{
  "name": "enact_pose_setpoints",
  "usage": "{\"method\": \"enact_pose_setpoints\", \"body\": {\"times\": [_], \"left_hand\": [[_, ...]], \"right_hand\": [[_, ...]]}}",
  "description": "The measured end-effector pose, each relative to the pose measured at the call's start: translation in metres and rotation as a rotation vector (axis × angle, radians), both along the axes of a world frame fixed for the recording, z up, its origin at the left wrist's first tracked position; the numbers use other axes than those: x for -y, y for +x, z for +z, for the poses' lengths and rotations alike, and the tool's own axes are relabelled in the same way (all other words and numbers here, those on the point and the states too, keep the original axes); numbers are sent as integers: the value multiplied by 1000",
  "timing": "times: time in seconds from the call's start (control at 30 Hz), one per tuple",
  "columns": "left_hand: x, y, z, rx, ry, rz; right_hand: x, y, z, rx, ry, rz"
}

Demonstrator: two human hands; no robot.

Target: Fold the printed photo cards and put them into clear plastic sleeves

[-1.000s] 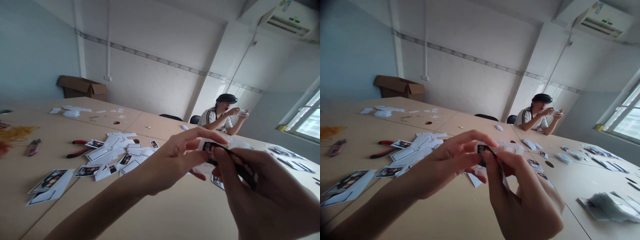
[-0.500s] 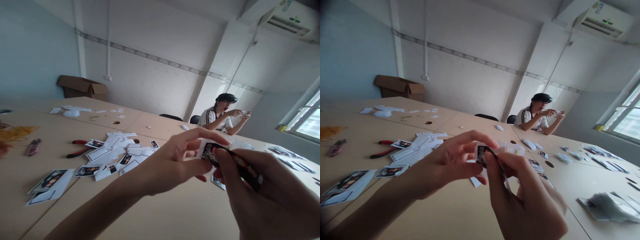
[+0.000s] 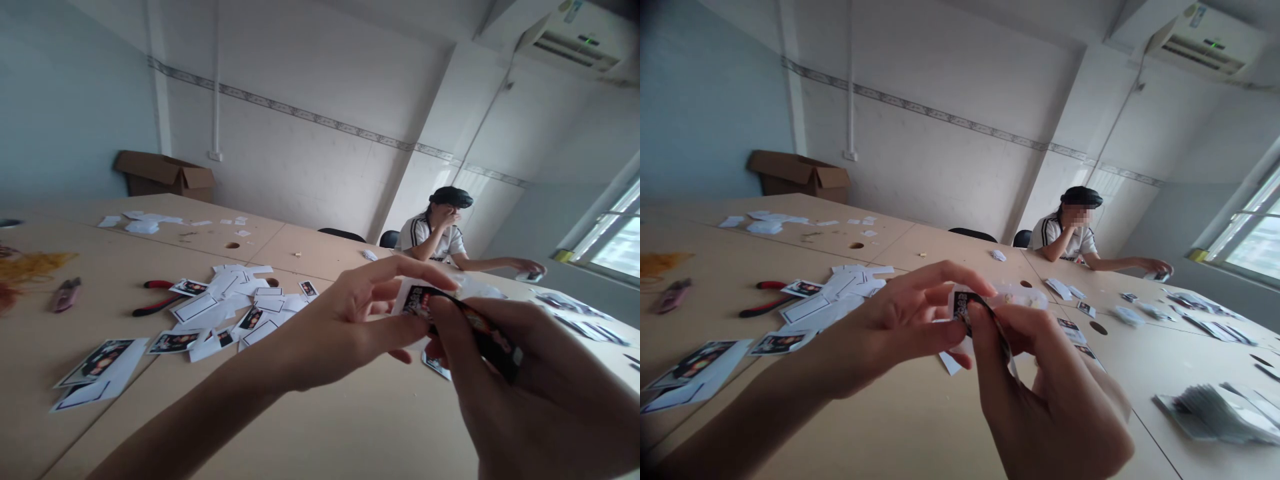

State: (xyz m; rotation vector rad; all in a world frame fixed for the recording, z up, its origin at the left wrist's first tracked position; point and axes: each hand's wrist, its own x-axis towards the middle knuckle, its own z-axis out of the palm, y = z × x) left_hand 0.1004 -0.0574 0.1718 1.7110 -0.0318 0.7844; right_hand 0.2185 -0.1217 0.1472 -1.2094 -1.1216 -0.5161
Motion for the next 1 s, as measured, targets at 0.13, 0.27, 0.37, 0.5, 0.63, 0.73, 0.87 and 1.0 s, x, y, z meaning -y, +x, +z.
{"method": "enact_pose_setpoints", "body": {"times": [0.13,0.27,0.37,0.5,0.63,0.73,0.87,1.0], "left_hand": [[0,1,-2,-17,-15,10],[0,0,-1,-31,-13,3],[1,0,-1,-41,-7,7],[1,1,-2,-45,1,13],[2,1,-1,-41,23,44],[4,1,0,-41,50,87],[7,2,1,-16,94,142],[10,7,-4,23,108,210]], "right_hand": [[0,1,-1,21,-1,29],[-1,1,-2,29,7,10],[-4,4,-4,58,24,30],[-5,6,-3,85,38,40],[-4,4,-1,72,46,35],[-2,2,1,56,49,36],[-1,1,1,44,42,14],[1,-3,2,-18,43,1]]}}
